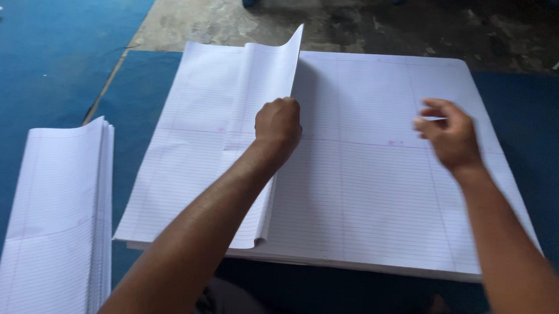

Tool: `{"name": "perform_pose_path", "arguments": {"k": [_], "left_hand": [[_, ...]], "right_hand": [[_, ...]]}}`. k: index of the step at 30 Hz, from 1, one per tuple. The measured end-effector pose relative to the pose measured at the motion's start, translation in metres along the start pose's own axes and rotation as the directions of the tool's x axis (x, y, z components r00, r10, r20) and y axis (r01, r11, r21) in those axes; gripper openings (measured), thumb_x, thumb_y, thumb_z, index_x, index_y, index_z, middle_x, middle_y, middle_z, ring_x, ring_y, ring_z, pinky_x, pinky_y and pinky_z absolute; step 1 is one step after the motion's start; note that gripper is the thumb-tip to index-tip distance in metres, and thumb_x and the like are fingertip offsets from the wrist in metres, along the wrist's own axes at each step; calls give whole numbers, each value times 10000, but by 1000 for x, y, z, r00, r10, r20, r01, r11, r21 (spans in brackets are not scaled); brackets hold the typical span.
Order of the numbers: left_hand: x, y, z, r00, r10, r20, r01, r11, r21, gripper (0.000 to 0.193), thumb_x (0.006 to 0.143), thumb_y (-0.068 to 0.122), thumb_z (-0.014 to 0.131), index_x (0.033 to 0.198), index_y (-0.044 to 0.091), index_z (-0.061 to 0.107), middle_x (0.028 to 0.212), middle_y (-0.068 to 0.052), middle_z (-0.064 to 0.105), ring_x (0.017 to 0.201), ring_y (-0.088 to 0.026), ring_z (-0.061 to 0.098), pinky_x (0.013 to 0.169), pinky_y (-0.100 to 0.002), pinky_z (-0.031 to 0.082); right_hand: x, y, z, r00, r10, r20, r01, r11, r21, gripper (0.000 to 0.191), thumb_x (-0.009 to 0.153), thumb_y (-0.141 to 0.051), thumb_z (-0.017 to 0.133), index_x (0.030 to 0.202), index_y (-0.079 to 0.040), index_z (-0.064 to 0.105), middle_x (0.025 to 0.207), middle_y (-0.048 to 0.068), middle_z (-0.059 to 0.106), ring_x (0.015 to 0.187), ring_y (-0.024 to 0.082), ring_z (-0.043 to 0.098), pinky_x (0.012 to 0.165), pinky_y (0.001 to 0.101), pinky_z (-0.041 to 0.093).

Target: The person folds a stack of lined paper sheets in half using a small wooden block to press and crease the fold. They repeat this process for multiple sheets, stacking the folded pieces to the side.

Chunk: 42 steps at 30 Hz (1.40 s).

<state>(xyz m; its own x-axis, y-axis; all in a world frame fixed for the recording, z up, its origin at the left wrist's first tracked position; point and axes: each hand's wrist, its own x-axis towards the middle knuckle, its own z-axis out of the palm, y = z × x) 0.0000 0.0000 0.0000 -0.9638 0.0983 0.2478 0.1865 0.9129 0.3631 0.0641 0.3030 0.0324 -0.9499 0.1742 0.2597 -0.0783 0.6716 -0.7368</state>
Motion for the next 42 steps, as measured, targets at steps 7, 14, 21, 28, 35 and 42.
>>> {"name": "perform_pose_path", "arguments": {"k": [7, 14, 21, 28, 35, 42], "left_hand": [[-2, -22, -77, 998, -51, -22, 47, 990, -133, 155, 910, 48, 591, 826, -12, 707, 848, -249, 732, 790, -367, 751, 724, -450, 629], [1, -72, -120, 971, -154, -181, 89, 941, -327, 194, 813, 129, 663, 875, -44, 726, 827, -253, 728, 749, -356, 744, 732, -454, 611], [-21, -143, -121, 953, -302, -35, 212, 743, -635, 237, 812, 88, 583, 900, -81, 725, 759, -193, 720, 595, -227, 693, 562, -388, 574], [-58, -219, -86, 883, -429, 189, 386, 435, -814, 231, 823, 65, 635, 966, -87, 735, 773, -157, 687, 586, -208, 609, 473, -362, 461], [-87, -221, -63, 769, -611, 191, 603, 594, -532, 238, 836, 141, 719, 1016, -9, 759, 888, -157, 755, 724, -215, 708, 617, -359, 550], [-89, -238, -78, 784, -620, 6, 559, 703, -439, 315, 842, 107, 678, 1149, 76, 736, 1090, -123, 762, 981, -235, 730, 916, -373, 565]], "right_hand": [[-8, -58, 136, 924, 75, 374, -219, 907, 360, 609, 939, -326, 601, 1408, 46, 491, 1206, 191, 653, 1053, 255, 683, 878, 378, 614], [-42, -105, 221, 660, 136, 739, -583, 714, 388, 941, 951, -631, 441, 1474, 124, 236, 1297, 333, 541, 1205, 365, 610, 1071, 487, 506], [-58, -117, 257, 609, 164, 776, -692, 588, 419, 653, 1022, -493, 381, 1313, 75, 520, 913, 163, 629, 854, 219, 649, 833, 400, 575], [-65, -112, 260, 661, 258, 705, -670, 625, 400, 280, 1004, -266, 580, 1075, 4, 605, 821, 81, 645, 714, 161, 637, 695, 347, 594], [-71, -124, 264, 736, 295, 610, -581, 737, 345, 358, 921, -199, 677, 1189, 30, 613, 908, 131, 653, 748, 186, 613, 656, 378, 560], [-79, -153, 274, 721, 160, 674, -495, 800, 339, 869, 794, -126, 728, 1508, 19, 254, 1095, 235, 671, 986, 284, 711, 813, 422, 619]]}}
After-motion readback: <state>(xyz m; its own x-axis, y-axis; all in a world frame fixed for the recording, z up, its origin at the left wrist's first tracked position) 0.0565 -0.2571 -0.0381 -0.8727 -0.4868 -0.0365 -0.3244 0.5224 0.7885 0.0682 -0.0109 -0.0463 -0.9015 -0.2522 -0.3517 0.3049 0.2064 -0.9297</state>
